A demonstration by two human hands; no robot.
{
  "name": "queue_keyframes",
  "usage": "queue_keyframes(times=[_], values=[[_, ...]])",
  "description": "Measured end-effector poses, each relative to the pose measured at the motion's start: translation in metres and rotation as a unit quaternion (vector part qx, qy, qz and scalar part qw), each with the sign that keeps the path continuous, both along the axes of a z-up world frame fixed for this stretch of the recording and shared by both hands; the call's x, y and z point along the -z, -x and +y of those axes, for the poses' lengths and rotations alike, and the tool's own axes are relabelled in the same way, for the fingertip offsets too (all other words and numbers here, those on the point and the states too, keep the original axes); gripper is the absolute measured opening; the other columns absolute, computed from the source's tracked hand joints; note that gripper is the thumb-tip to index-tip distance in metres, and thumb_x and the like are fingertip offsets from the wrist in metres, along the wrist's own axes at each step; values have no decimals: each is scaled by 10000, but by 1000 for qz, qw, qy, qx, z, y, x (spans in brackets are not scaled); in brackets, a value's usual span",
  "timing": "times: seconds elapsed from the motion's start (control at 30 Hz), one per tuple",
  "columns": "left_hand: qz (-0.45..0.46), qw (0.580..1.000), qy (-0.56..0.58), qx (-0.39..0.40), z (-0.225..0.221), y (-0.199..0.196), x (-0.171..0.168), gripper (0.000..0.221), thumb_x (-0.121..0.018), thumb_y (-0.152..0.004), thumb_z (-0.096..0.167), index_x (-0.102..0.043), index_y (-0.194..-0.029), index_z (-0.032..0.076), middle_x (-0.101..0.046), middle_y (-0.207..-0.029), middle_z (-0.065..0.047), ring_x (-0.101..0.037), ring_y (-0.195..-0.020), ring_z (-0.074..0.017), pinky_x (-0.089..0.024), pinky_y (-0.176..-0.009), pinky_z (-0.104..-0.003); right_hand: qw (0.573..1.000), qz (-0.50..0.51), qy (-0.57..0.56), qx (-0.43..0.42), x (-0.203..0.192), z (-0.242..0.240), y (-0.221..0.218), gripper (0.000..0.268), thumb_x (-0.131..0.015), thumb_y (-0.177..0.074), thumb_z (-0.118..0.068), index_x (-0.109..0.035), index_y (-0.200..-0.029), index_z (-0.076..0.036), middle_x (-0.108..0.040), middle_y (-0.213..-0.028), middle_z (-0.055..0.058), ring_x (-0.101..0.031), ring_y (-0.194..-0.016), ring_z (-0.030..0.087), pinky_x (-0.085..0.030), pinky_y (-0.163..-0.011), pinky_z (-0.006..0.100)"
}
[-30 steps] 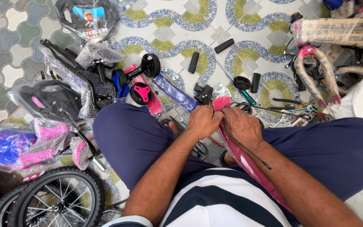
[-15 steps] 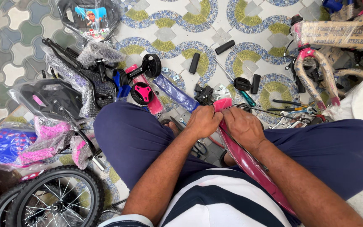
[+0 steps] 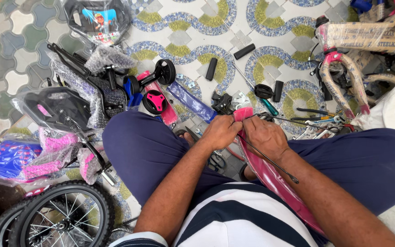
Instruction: The person unpacks various bicycle parts from plastic bags and boxes, including a pink fender and blue components, and uses pliers to cut a plastic tie.
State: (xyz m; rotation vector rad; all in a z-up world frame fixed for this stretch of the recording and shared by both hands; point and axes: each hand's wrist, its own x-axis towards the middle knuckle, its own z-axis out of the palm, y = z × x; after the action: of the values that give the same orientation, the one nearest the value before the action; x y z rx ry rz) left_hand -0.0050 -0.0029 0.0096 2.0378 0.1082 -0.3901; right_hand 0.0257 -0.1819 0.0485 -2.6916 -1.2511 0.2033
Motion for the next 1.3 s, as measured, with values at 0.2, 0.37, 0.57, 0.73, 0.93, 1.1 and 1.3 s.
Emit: queue_keyframes(times=[0.2,0.37,0.57,0.73,0.93,1.1,1.3], values=[[89,972,195,-93,1,1,25,443,-566,-923,404,-721,-953,-10,-749,-867,-165,-727,-808,-278,-573,-766,-420,991,14,-98,85,-7,2,6,186,-674,-908,-179,-626,-1055,-76,-634,-918,128,-671,-756,339,-537,-617,463],[149,788,563,-201,-22,10,57,360,-523,-1037,370,-623,-1223,79,-664,-1127,-56,-642,-990,-163,-537,-914,-372,980,-22,-173,95,-19,3,11,175,-667,-935,-181,-639,-1066,-69,-646,-924,130,-668,-753,346,-539,-618,463],[90,694,674,-236,-46,29,51,314,-472,-1101,259,-596,-1292,43,-661,-1197,-66,-638,-1074,-164,-498,-993,-362,973,-5,-199,114,-27,4,15,163,-653,-950,-158,-656,-1081,-61,-656,-927,135,-668,-744,345,-546,-626,457],[81,664,708,-227,-51,32,43,327,-478,-1089,210,-596,-1341,39,-667,-1243,-63,-626,-1133,-167,-470,-1067,-350,987,0,-118,107,-33,0,12,181,-670,-920,-158,-661,-1070,-57,-632,-861,131,-682,-731,331,-545,-589,449],[89,652,720,-223,-49,33,38,340,-492,-1105,209,-565,-1388,36,-649,-1292,-69,-608,-1198,-171,-453,-1113,-349,986,-73,-135,59,-27,1,10,176,-668,-925,-137,-648,-1067,-34,-617,-848,125,-686,-722,303,-557,-604,433],[95,668,703,-226,-47,32,30,357,-489,-1070,190,-562,-1390,51,-646,-1315,-64,-612,-1207,-172,-456,-1104,-367,983,-23,-145,113,-25,4,12,146,-650,-944,-169,-657,-1045,-63,-651,-888,127,-675,-720,333,-546,-596,451],[82,695,680,-217,-48,32,41,369,-488,-1076,198,-550,-1403,38,-647,-1299,-74,-612,-1182,-177,-483,-1059,-365,982,17,-114,149,-33,3,12,162,-631,-978,-231,-679,-1059,-100,-677,-913,127,-676,-723,345,-553,-616,458]])
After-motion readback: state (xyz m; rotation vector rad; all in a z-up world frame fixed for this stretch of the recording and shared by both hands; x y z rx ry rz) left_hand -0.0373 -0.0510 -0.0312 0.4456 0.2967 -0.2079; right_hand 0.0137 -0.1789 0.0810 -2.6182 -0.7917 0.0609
